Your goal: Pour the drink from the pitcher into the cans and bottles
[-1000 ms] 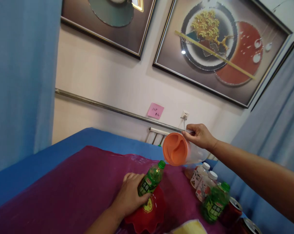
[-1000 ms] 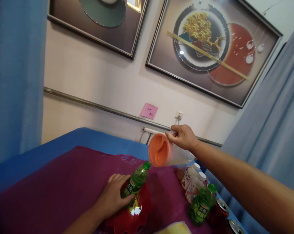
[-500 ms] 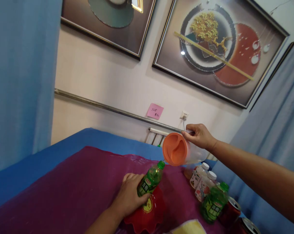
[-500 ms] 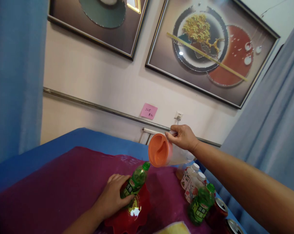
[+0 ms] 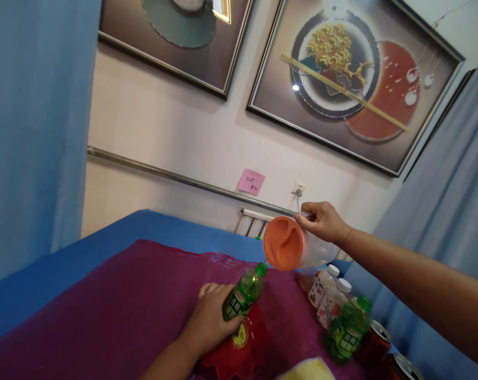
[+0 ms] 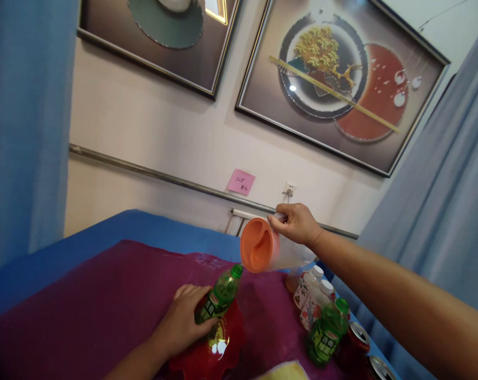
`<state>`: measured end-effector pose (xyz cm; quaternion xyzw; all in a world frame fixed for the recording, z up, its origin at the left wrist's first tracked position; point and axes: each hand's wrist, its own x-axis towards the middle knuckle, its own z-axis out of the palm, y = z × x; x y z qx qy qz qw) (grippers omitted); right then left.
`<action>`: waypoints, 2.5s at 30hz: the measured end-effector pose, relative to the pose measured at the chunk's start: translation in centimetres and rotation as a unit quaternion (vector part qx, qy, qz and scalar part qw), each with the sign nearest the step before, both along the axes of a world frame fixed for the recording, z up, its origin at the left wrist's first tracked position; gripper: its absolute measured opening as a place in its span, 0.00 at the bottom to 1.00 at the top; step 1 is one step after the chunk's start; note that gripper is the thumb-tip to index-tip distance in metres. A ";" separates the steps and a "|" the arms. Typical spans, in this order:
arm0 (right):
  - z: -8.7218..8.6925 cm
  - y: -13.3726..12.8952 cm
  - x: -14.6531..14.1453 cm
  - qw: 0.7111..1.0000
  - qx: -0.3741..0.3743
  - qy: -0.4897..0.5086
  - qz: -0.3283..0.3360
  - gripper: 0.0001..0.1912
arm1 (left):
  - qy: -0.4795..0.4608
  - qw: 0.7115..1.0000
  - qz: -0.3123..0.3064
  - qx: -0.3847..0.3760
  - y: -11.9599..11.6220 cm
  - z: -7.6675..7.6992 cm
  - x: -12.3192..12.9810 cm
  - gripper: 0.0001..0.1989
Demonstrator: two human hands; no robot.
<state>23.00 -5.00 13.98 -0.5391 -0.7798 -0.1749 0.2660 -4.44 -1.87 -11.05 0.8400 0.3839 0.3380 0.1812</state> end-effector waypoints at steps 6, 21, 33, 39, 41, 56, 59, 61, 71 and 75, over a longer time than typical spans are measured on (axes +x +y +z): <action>0.0 0.0 0.0 1.000 -0.004 0.001 -0.001 0.23 | -0.006 1.000 -0.003 -0.008 0.0 0.0 -0.1 0.25; 0.0 -0.1 0.1 1.000 -0.002 0.000 -0.001 0.22 | 0.008 1.000 -0.003 -0.008 -0.4 0.5 -0.1 0.21; 0.2 -0.3 0.0 1.000 -0.006 0.001 -0.004 0.22 | 0.003 1.000 -0.009 -0.020 -0.3 0.5 -0.1 0.20; 0.2 -0.3 0.0 1.000 -0.004 -0.002 -0.001 0.22 | -0.002 1.000 -0.007 -0.008 -0.2 0.2 -0.1 0.22; 0.2 -0.3 0.1 1.000 -0.005 -0.003 -0.002 0.22 | -0.003 1.000 -0.006 -0.006 -0.2 0.2 -0.1 0.23; 0.2 -0.4 0.0 1.000 0.001 0.003 -0.001 0.22 | 0.000 1.000 -0.008 -0.010 0.0 0.1 -0.1 0.22; 0.2 -0.4 0.0 1.000 -0.002 0.003 0.000 0.22 | 0.001 1.000 -0.006 -0.007 -0.1 0.1 -0.1 0.23; 0.2 -0.4 0.0 1.000 -0.003 0.001 0.001 0.22 | 0.000 1.000 -0.004 -0.005 -0.1 0.1 -0.2 0.24; 0.2 -0.3 0.2 1.000 -0.008 0.003 -0.003 0.22 | 0.002 1.000 -0.009 -0.010 -0.2 0.4 -0.1 0.23; 0.3 -0.4 0.1 1.000 -0.005 -0.001 -0.004 0.22 | 0.002 1.000 -0.011 -0.012 -0.2 0.3 -0.1 0.22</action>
